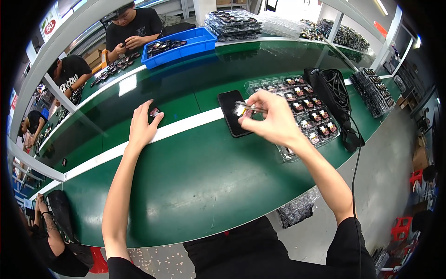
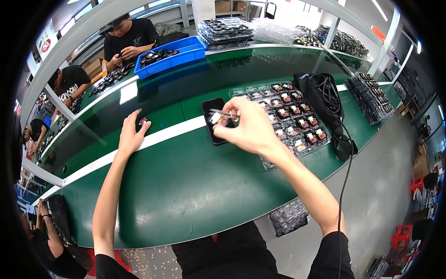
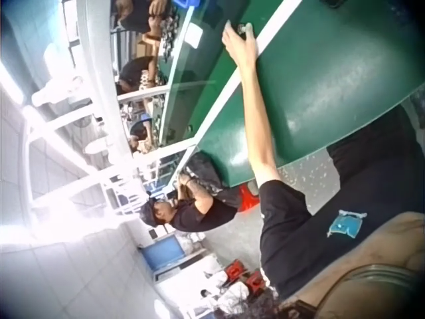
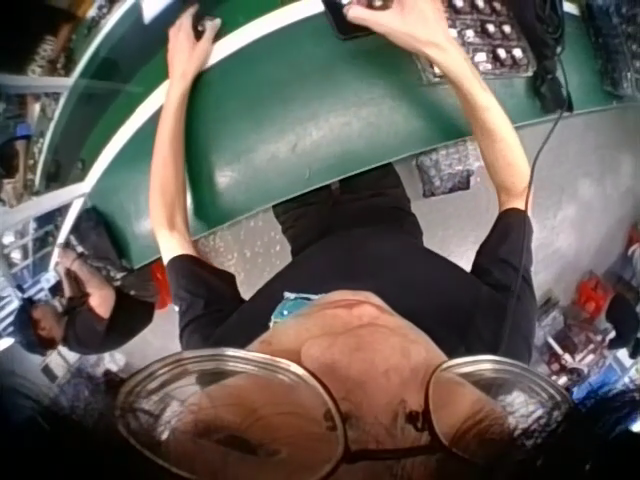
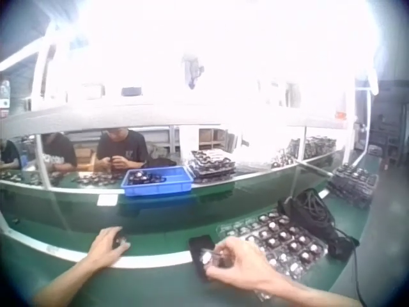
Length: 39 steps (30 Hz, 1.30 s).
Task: Assemble internal components into a small electronic device casing using a specialized tool.
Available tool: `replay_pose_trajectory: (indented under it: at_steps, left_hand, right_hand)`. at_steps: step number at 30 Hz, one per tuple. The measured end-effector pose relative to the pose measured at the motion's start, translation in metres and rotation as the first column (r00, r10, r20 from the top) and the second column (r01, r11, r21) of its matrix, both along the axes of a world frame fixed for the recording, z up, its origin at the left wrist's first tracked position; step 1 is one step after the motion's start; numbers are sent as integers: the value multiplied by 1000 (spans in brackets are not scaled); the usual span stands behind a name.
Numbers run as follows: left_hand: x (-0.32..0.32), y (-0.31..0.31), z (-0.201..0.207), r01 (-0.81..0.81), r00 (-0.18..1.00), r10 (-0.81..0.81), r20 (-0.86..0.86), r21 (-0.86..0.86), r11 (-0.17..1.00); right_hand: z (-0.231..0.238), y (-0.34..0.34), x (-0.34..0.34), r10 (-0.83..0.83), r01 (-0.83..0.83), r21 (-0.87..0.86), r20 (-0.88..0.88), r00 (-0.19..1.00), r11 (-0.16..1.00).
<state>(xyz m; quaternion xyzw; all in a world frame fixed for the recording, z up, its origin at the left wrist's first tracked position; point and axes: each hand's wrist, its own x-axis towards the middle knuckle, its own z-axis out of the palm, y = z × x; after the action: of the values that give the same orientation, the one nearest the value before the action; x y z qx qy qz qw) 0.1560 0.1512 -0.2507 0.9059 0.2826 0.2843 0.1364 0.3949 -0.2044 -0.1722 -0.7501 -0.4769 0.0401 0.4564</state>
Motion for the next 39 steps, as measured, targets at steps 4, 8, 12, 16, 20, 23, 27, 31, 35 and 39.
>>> replay_pose_trajectory:
  at_steps: [4, 8, 12, 16, 20, 23, 27, 31, 35, 39]
  left_hand:
    - [18, 2, 8, 128, 989, -128, -68, -16, 992]
    - [11, -2, 10, 198, 980, -198, -17, -20, 980]
    - [1, -50, 19, 423, 906, -422, 30, -44, 905]
    - [-40, -113, 35, 583, 808, -590, -12, -137, 801]
    - [-65, -138, 36, 650, 743, -669, -27, -212, 730]
    - [-74, -144, 31, 591, 805, -593, 14, -107, 799]
    - [-78, -135, 28, 551, 827, -562, 6, -203, 809]
    - [-82, -131, 21, 565, 821, -569, 49, -215, 796]
    - [-82, -136, 21, 478, 876, -482, 13, -160, 864]
    - [-80, -129, 14, 542, 841, -539, 53, -92, 836]
  right_hand:
    - [20, -16, 81, -324, 367, -108, 288, 901, 924]
    - [3, -7, 146, -450, 549, -242, 364, 816, 800]
    - [-12, -18, 174, -452, 557, -307, 352, 820, 771]
    - [6, -18, 169, -399, 420, -168, 146, 905, 892]
    - [22, 5, 122, -209, 206, 113, 11, 978, 972]
    - [30, 32, 49, 33, -24, 79, -106, 994, 997]
    - [0, 45, -36, 249, -225, 118, -265, 932, 967]
    - [-39, 49, -80, 334, -332, 56, -282, 899, 942]
    - [-51, 41, -94, 322, -334, 24, -340, 883, 942]
    - [-60, 41, -97, 349, -349, 83, -431, 832, 934]
